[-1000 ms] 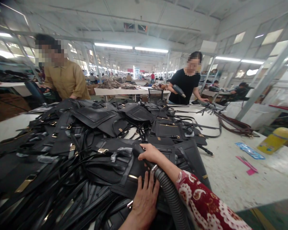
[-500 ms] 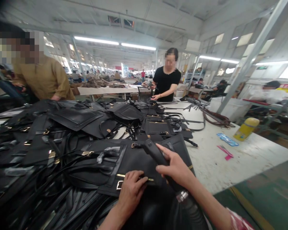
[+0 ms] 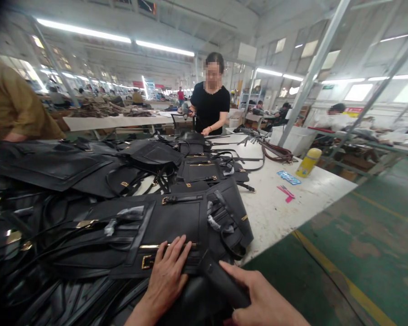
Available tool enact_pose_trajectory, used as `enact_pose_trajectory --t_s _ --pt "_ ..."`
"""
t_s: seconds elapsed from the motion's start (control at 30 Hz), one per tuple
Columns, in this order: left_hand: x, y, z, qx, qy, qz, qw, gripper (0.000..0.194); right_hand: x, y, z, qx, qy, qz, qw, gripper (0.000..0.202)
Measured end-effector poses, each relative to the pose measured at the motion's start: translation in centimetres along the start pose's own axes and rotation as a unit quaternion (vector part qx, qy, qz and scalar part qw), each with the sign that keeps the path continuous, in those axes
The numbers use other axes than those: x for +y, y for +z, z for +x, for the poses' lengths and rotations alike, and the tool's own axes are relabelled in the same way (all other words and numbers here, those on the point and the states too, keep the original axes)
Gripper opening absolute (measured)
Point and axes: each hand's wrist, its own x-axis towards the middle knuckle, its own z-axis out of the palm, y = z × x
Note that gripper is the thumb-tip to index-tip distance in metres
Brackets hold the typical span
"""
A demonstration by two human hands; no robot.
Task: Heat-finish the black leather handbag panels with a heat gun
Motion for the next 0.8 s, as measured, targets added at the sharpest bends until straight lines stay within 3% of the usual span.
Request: enact_pose_trajectory --t_s 0.1,0.23,0.43,0.63,0.8 --pt "-0.1 0.0 0.0 -0.003 0.007 0.008 1.0 0.066 0.1 0.9 1.4 -0.002 0.0 0.036 0.999 0.077" --pt "-0.1 0.0 -0.3 -0.002 0.016 0.009 1.0 0.072 0.5 1.3 1.6 0.047 -0.032 0.058 0.997 0.079" --pt "-0.5 1.3 -1.3 0.066 0.0 -0.067 0.996 0.065 0.4 1.2 0.8 -0.042 -0.03 0.048 0.997 0.077" --pt "-0.7 2.2 -1.8 0.083 -0.027 -0.131 0.988 0.058 -0.2 2.6 3.6 0.025 -0.107 -0.029 0.994 0.075" --pt "0.1 0.9 -1.6 0.14 -0.029 -0.122 0.982 0.058 -2.1 0.8 3.9 0.081 -0.11 0.02 0.99 0.075"
